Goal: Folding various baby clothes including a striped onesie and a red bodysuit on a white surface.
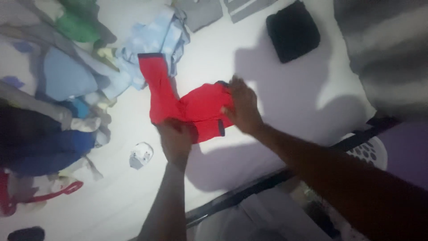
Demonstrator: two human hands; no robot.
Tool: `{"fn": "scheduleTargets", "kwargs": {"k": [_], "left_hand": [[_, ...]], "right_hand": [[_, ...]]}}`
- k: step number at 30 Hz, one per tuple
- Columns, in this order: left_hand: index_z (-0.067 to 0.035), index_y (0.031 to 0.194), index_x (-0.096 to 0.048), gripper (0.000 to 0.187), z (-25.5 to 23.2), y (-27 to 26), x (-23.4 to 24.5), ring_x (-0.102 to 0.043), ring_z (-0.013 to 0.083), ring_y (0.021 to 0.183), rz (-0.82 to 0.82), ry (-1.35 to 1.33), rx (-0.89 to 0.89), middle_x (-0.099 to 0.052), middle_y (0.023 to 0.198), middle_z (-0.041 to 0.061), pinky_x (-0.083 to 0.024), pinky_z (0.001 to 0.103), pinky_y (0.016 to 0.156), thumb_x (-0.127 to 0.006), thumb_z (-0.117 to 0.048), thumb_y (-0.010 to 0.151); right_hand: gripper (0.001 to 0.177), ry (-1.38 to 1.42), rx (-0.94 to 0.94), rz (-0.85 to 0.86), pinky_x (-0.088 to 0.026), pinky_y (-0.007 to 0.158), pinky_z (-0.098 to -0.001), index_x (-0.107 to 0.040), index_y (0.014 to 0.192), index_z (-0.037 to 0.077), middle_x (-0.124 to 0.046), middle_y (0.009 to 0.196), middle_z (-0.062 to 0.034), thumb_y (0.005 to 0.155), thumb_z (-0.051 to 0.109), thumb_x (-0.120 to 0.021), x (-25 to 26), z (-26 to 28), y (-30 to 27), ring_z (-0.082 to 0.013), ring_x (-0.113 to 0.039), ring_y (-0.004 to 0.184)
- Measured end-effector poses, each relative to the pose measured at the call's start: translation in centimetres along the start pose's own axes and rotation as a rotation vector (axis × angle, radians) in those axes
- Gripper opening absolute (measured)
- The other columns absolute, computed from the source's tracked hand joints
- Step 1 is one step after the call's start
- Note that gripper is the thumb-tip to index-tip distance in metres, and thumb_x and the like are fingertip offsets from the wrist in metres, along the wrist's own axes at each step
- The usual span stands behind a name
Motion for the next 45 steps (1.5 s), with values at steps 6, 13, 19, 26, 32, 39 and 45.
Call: {"fn": "scheduleTargets", "kwargs": {"k": [6, 13, 19, 26, 32, 39, 45], "left_hand": [[0.001, 0.113, -0.055, 0.035, 4.8, 9.6, 1.7, -0.059, 0.0436, 0.112, -0.298, 0.222, -0.390, -0.059, 0.116, 0.023, -0.047, 0.052, 0.100, -0.070, -0.022, 0.092], [-0.005, 0.106, -0.068, 0.027, 7.6, 15.4, 1.1, -0.068, 0.0415, 0.094, -0.023, 0.185, -0.518, -0.069, 0.096, 0.019, -0.054, 0.052, 0.082, -0.074, -0.022, 0.086], [-0.001, 0.101, -0.070, 0.032, 6.9, 12.9, 2.6, -0.069, 0.0401, 0.093, -0.156, 0.183, -0.438, -0.071, 0.096, 0.021, -0.054, 0.049, 0.081, -0.085, -0.022, 0.081], [-0.001, 0.095, -0.069, 0.024, 1.0, 8.7, 4.7, -0.072, 0.0269, 0.082, -0.063, -0.140, -0.167, -0.074, 0.090, 0.015, -0.056, 0.039, 0.074, -0.078, -0.011, 0.075], [0.002, 0.090, -0.070, 0.007, 7.1, 9.2, 3.8, -0.070, 0.0250, 0.083, -0.040, -0.147, -0.283, -0.072, 0.088, 0.017, -0.053, 0.039, 0.076, -0.071, -0.005, 0.087], [0.000, 0.094, -0.070, 0.007, 5.0, 5.2, 5.0, -0.070, 0.0252, 0.083, 0.037, 0.049, -0.318, -0.073, 0.086, 0.013, -0.054, 0.038, 0.077, -0.066, -0.005, 0.090], [-0.008, 0.116, -0.069, 0.029, 6.4, 4.3, 3.7, -0.071, 0.0193, 0.089, 0.241, 0.053, -0.072, -0.075, 0.099, 0.007, -0.055, 0.036, 0.079, -0.052, -0.015, 0.095]], "right_hand": [[0.075, 0.197, 0.169, -0.161, -0.043, 0.106, -0.0515, -0.039, 0.158, -0.001, -0.059, 0.128, -0.0171, 0.094, 0.015, -0.076, 0.8, -1.8, 6.1, -0.0315, -0.055, 0.119], [0.022, 0.240, 0.207, 0.293, -0.052, 0.082, -0.0431, -0.066, 0.098, 0.006, -0.062, 0.101, -0.0116, 0.082, 0.007, -0.082, 1.4, -1.5, 9.2, -0.0281, -0.058, 0.100], [0.023, 0.365, -0.201, 0.228, -0.049, 0.071, -0.0409, -0.053, 0.092, 0.009, -0.057, 0.092, -0.0101, 0.090, 0.010, -0.076, 1.5, -1.9, 8.1, -0.0258, -0.058, 0.084], [0.017, 0.653, 0.078, -0.098, -0.049, 0.071, -0.0373, -0.053, 0.101, 0.007, -0.054, 0.095, -0.0083, 0.090, -0.005, -0.059, 1.3, -1.1, 5.2, -0.0192, -0.055, 0.082], [0.018, 0.447, 0.376, -0.205, -0.049, 0.076, -0.0389, -0.054, 0.085, 0.007, -0.054, 0.092, -0.0093, 0.098, -0.002, -0.061, 1.6, -2.3, 4.0, -0.0227, -0.054, 0.086], [0.007, 0.143, 0.079, 0.099, -0.055, 0.084, -0.0381, -0.063, 0.095, 0.004, -0.063, 0.102, -0.0110, 0.102, 0.005, -0.062, 2.4, -1.9, 1.7, -0.0218, -0.062, 0.094], [0.008, -0.002, 0.382, -0.294, -0.050, 0.091, -0.0486, -0.072, 0.090, 0.005, -0.069, 0.114, -0.0159, 0.084, 0.009, -0.072, 2.6, -0.3, 0.3, -0.0340, -0.063, 0.110]]}}
Point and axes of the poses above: each hand's wrist, its own y-axis towards the middle knuckle, its own x-axis out of the back of the hand, z = x × y, the point moved 2 cm from there along y, towards the middle knuckle
